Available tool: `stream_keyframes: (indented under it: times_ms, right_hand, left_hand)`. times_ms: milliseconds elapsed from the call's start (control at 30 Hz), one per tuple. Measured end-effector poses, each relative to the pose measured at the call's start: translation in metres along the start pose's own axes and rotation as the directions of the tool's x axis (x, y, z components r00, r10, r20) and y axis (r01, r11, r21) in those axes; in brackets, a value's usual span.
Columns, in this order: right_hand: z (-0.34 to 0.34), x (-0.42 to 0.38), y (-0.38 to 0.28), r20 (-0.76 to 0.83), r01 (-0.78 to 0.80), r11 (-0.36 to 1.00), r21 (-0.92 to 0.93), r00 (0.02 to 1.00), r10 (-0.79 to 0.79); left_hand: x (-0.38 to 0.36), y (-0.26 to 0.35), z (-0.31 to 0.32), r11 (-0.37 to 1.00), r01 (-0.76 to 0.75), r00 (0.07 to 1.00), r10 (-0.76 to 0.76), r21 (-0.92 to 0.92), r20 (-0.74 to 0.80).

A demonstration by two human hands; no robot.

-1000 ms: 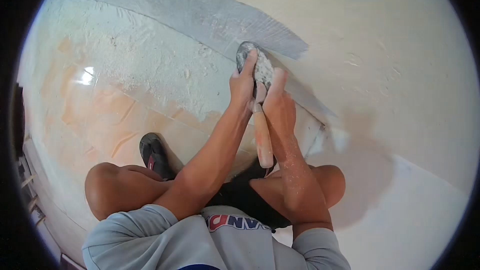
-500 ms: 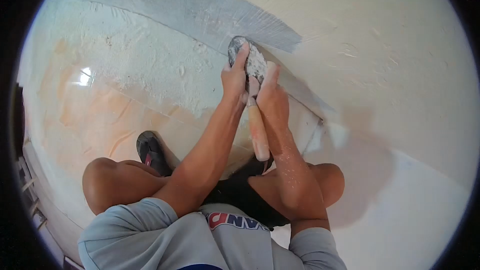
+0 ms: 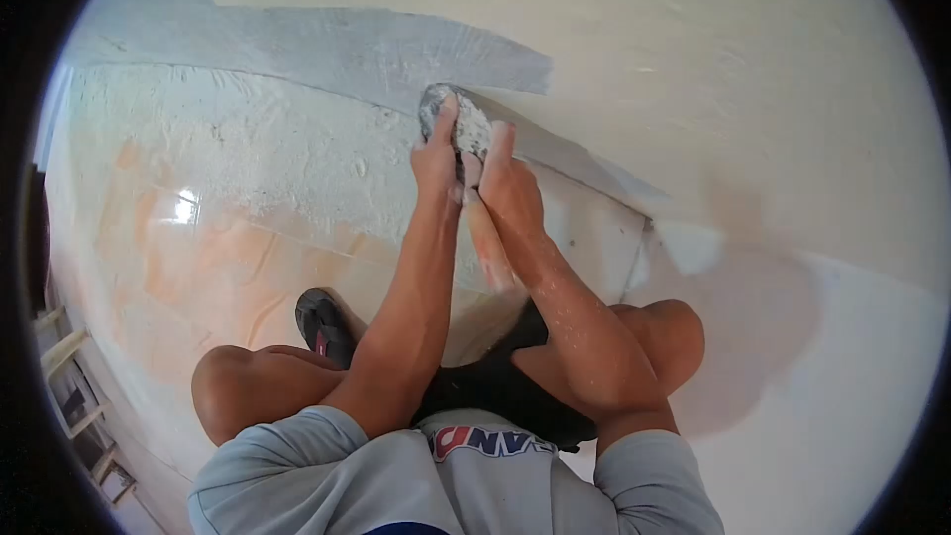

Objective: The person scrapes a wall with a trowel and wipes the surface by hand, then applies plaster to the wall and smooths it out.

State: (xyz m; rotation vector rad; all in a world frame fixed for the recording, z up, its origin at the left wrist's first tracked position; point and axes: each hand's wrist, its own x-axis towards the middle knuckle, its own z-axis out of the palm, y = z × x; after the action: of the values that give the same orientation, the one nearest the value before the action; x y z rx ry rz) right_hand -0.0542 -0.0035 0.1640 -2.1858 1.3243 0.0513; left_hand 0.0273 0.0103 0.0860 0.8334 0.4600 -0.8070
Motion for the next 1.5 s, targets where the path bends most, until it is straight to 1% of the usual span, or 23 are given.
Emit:
stream_keyframes:
  times_ms: [33, 100, 133, 167, 233, 300, 333, 433, 500, 533, 600, 667, 700, 733, 767, 833, 933, 1000, 1133, 1167, 1267, 1400, 1500]
  right_hand:
    - [0.006, 0.002, 0.009, -0.047, 0.075, 0.997, 0.005, 0.996, -0.075]
    - [-0.004, 0.000, 0.013, -0.031, 0.031, 0.999, 0.007, 0.999, -0.031]
    - [-0.008, -0.001, 0.013, -0.003, 0.004, 1.000, 0.010, 1.000, -0.004]
    - [-0.009, -0.006, 0.014, -0.063, 0.043, 0.999, 0.011, 0.997, -0.042]
    - [0.001, -0.001, 0.012, -0.049, 0.062, 0.998, 0.003, 0.997, -0.061]
    - [0.012, 0.011, 0.010, -0.020, 0.086, 0.996, -0.011, 0.996, -0.086]
    - [0.010, 0.006, 0.012, -0.024, 0.075, 0.997, -0.007, 0.997, -0.075]
    - [-0.003, -0.004, 0.006, -0.014, 0.074, 0.988, -0.133, 0.997, -0.076]
    - [-0.008, -0.009, -0.002, 0.000, 0.081, 0.988, -0.132, 0.997, -0.082]
    - [-0.010, -0.009, -0.002, 0.006, 0.086, 0.986, -0.140, 0.996, -0.086]
    - [0.001, -0.007, 0.003, 0.000, 0.090, 0.973, -0.212, 0.996, -0.092]
    - [0.003, -0.005, 0.009, -0.055, 0.139, 0.973, -0.183, 0.987, -0.152]
    - [-0.008, -0.007, 0.003, -0.025, 0.076, 0.989, -0.128, 0.997, -0.080]
    - [-0.013, -0.012, 0.002, -0.040, 0.081, 0.989, -0.124, 0.995, -0.087]
    - [-0.015, -0.014, 0.002, -0.052, 0.086, 0.989, -0.122, 0.994, -0.093]
    - [-0.003, -0.006, 0.002, -0.052, 0.092, 0.983, -0.160, 0.993, -0.102]
    - [0.007, -0.005, 0.006, -0.077, 0.119, 0.980, -0.161, 0.988, -0.133]
    - [-0.007, -0.012, 0.005, -0.045, 0.085, 0.995, -0.055, 0.995, -0.088]
    - [0.003, -0.017, 0.003, -0.123, 0.134, 0.975, -0.175, 0.980, -0.156]
    - [0.009, -0.017, 0.007, -0.134, 0.161, 0.971, -0.179, 0.973, -0.186]
    - [-0.009, -0.018, 0.003, -0.108, 0.148, 0.982, -0.116, 0.981, -0.160]
    - [-0.002, -0.015, -0.002, -0.070, 0.121, 0.987, -0.105, 0.989, -0.129]
    - [-0.001, -0.013, 0.003, -0.048, 0.081, 0.995, -0.060, 0.995, -0.084]
  left_hand:
    - [0.002, -0.002, -0.003, 1.000, 0.008, 0.999, -0.007, -0.020, 0.047]
    - [0.001, -0.008, 0.001, 0.999, 0.039, 0.999, -0.039, 0.007, -0.007]
    - [-0.004, -0.011, 0.003, 1.000, 0.000, 0.999, 0.002, -0.022, 0.046]
    - [-0.006, -0.013, 0.006, 0.999, -0.027, 1.000, 0.027, 0.019, 0.016]
    - [0.000, -0.012, 0.002, 0.995, -0.050, 0.999, 0.052, 0.089, -0.016]
    - [0.010, -0.003, -0.007, 0.998, -0.054, 0.998, 0.053, 0.021, 0.031]
    - [0.010, 0.006, -0.009, 0.998, 0.055, 0.998, -0.057, 0.038, 0.040]
    - [-0.001, -0.004, 0.001, 0.989, 0.067, 0.998, -0.067, 0.130, -0.005]
    - [0.002, -0.015, 0.004, 1.000, -0.013, 0.998, 0.012, 0.021, 0.053]
    - [-0.004, -0.002, -0.002, 0.983, 0.131, 0.989, -0.138, 0.130, 0.049]
    - [0.009, -0.002, -0.010, 0.993, 0.112, 0.986, -0.117, 0.046, 0.121]
    - [0.006, -0.006, -0.006, 0.991, 0.130, 0.989, -0.131, 0.023, 0.074]
    - [-0.003, -0.009, 0.000, 0.992, 0.120, 0.991, -0.121, 0.027, 0.050]
    - [-0.005, -0.015, 0.004, 1.000, 0.012, 0.998, -0.011, -0.011, 0.066]
    - [-0.004, -0.012, 0.003, 1.000, 0.009, 0.999, -0.008, -0.021, 0.054]
    - [-0.001, -0.007, -0.001, 0.987, 0.092, 0.995, -0.088, 0.134, -0.038]
    - [0.007, -0.004, -0.009, 0.993, 0.117, 0.988, -0.114, -0.024, 0.101]
    - [-0.003, -0.011, 0.000, 0.995, 0.100, 0.994, -0.100, 0.003, 0.050]
    - [-0.012, 0.008, 0.000, 0.987, 0.146, 0.985, -0.152, 0.071, 0.086]
    - [0.003, -0.003, -0.009, 0.980, 0.200, 0.969, -0.197, -0.007, 0.149]
    - [-0.009, -0.005, 0.005, 0.974, 0.193, 0.979, -0.182, -0.120, 0.092]
    - [-0.011, 0.007, 0.006, 0.993, 0.104, 0.994, -0.103, -0.052, 0.020]
    - [-0.015, 0.017, 0.003, 0.983, 0.174, 0.984, -0.172, -0.060, 0.035]
